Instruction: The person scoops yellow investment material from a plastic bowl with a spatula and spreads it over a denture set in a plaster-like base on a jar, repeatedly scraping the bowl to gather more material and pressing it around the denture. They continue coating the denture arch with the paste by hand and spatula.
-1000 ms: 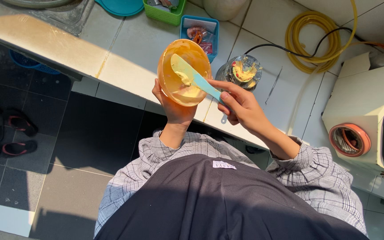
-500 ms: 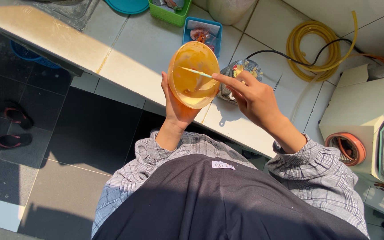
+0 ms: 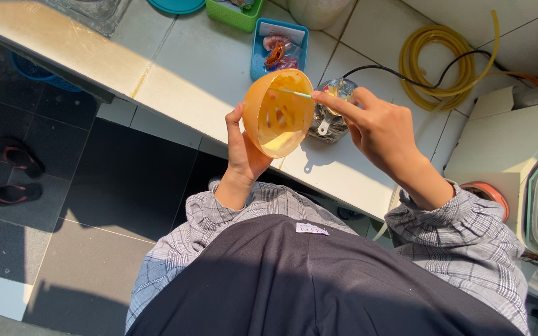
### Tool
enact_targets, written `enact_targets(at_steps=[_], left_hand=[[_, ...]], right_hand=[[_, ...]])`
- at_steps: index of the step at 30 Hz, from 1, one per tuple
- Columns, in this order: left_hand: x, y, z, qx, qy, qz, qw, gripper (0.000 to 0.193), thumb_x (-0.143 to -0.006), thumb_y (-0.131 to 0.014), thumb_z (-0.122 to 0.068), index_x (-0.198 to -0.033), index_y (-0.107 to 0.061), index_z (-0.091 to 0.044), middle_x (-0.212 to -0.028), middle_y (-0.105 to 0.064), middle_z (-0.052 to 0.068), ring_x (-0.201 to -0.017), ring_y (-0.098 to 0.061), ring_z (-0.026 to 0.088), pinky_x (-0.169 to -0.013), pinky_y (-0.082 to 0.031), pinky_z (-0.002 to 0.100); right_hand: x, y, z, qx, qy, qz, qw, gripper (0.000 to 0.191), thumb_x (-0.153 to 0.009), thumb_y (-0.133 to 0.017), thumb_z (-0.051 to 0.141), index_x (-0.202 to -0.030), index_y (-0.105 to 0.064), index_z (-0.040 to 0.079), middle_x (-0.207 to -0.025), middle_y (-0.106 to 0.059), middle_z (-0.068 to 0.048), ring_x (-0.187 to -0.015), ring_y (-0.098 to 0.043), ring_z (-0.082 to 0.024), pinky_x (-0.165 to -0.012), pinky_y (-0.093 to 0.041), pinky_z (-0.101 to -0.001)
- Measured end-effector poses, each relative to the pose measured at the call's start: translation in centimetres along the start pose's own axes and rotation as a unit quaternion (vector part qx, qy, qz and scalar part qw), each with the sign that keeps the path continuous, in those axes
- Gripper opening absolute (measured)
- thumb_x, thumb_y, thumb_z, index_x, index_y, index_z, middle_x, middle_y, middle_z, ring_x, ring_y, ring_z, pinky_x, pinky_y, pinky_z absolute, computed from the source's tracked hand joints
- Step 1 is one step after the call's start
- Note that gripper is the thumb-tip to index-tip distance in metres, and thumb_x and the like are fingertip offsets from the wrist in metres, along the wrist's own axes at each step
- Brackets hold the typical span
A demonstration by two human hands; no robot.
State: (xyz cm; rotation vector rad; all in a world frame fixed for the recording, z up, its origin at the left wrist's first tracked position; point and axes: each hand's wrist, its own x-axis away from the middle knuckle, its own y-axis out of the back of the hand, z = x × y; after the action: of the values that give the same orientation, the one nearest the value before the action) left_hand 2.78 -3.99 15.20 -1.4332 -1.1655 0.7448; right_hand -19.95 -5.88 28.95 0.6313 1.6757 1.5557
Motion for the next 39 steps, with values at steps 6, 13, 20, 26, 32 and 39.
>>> enact_targets(at_steps=[6, 13, 20, 26, 32, 39], left_hand=[[-0.3, 0.2, 0.3, 0.028, -0.038, 0.005, 0.999, 0.089, -0.095, -0.053, -0.07, -0.154, -0.039, -0.005, -0.152, -0.048, 0.017, -0.141, -0.05, 0.034, -0.117, -0.045, 0.052], [-0.3, 0.4, 0.7, 0.035, -0.027, 0.001, 0.999, 0.07, -0.096, -0.048, -0.061, -0.15, -0.041, -0.016, -0.15, -0.049, 0.013, -0.139, -0.051, 0.033, -0.114, -0.045, 0.056], [-0.9, 2.1, 1.9, 0.034, -0.061, 0.037, 0.997, 0.077, -0.102, -0.046, -0.066, -0.153, -0.043, -0.008, -0.151, -0.05, 0.015, -0.141, -0.051, 0.033, -0.119, -0.043, 0.054], [-1.7, 3.4, 2.9, 0.097, -0.004, 0.042, 0.994, 0.065, -0.104, -0.044, -0.055, -0.152, -0.043, -0.013, -0.152, -0.05, 0.012, -0.14, -0.052, 0.032, -0.117, -0.044, 0.054], [-1.1, 2.8, 3.0, 0.089, -0.042, 0.111, 0.989, 0.074, -0.105, -0.041, -0.064, -0.152, -0.044, -0.007, -0.15, -0.051, 0.015, -0.138, -0.053, 0.036, -0.116, -0.045, 0.058], [-1.3, 2.5, 3.0, 0.06, -0.018, 0.034, 0.997, 0.075, -0.103, -0.04, -0.067, -0.151, -0.045, -0.01, -0.148, -0.052, 0.013, -0.137, -0.053, 0.032, -0.115, -0.047, 0.054]], right_hand=[[0.7, 0.1, 0.4, -0.053, 0.024, 0.016, 0.998, 0.058, -0.093, -0.068, 0.011, -0.144, -0.061, 0.037, -0.082, -0.061, -0.001, -0.06, -0.06, -0.024, -0.049, -0.045, -0.0368], [1.5, -0.6, 0.7, -0.084, 0.007, 0.019, 0.996, 0.053, -0.095, -0.066, 0.012, -0.143, -0.06, 0.033, -0.081, -0.061, -0.001, -0.06, -0.061, -0.025, -0.049, -0.046, -0.0387], [2.2, -1.4, 1.0, -0.089, -0.019, 0.045, 0.995, 0.054, -0.093, -0.065, 0.01, -0.144, -0.061, 0.028, -0.082, -0.065, -0.004, -0.066, -0.065, -0.028, -0.05, -0.049, -0.0406], [2.3, -1.6, 0.9, -0.066, -0.083, 0.035, 0.994, 0.042, -0.104, -0.064, 0.014, -0.144, -0.062, 0.027, -0.085, -0.067, -0.011, -0.067, -0.065, -0.032, -0.055, -0.05, -0.0447], [2.6, -2.3, 1.1, -0.262, -0.017, 0.03, 0.964, 0.043, -0.1, -0.062, 0.011, -0.14, -0.062, 0.026, -0.086, -0.066, -0.007, -0.069, -0.063, -0.028, -0.063, -0.052, -0.0411], [3.1, -1.7, 0.1, -0.107, -0.012, 0.039, 0.993, 0.056, -0.095, -0.067, 0.011, -0.144, -0.061, 0.036, -0.084, -0.061, -0.004, -0.063, -0.06, -0.027, -0.052, -0.048, -0.04]])
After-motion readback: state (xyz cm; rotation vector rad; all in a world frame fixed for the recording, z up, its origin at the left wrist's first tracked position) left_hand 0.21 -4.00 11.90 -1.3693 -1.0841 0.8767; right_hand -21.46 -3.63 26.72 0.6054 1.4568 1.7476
